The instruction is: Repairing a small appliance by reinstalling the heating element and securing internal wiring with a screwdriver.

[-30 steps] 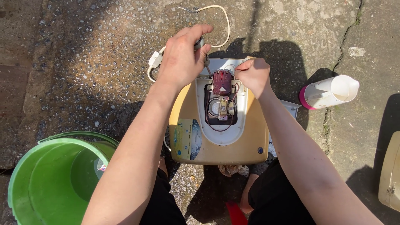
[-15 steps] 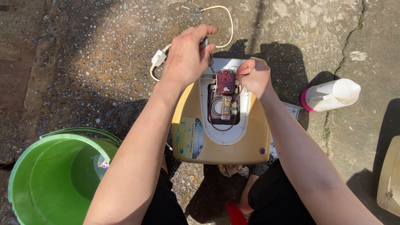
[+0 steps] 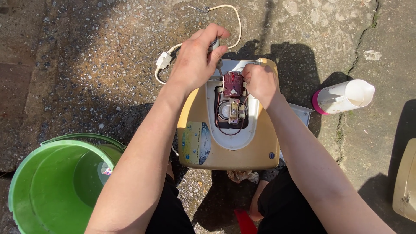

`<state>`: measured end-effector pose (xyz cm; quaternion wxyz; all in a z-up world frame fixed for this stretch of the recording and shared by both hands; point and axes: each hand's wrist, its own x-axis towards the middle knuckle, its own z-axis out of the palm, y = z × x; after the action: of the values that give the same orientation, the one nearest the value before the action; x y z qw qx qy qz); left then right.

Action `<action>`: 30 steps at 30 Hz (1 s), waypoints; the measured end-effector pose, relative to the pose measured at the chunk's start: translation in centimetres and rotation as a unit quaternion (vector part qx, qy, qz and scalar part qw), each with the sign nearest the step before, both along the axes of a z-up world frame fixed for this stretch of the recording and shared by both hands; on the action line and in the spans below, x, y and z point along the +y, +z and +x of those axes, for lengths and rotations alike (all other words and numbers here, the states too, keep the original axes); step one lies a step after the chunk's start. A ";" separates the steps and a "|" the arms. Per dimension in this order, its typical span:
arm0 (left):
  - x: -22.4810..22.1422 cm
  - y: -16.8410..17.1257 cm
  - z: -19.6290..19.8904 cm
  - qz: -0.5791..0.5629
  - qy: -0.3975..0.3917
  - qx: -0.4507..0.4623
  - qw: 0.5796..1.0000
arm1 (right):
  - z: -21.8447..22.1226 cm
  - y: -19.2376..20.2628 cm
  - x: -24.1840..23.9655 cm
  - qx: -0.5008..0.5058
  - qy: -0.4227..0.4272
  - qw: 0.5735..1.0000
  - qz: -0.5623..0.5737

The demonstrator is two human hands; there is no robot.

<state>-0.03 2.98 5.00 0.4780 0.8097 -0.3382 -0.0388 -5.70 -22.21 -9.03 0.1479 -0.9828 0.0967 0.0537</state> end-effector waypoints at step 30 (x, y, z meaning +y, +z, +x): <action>-4.1 -1.9 -0.9 0.011 0.051 -0.086 0.995 | -0.5 6.6 1.7 -0.126 0.133 0.971 0.153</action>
<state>-0.93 -1.08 3.07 0.4391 0.8317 -0.3357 0.0523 -6.18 -20.49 -2.42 0.2990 -0.9514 -0.0632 -0.0370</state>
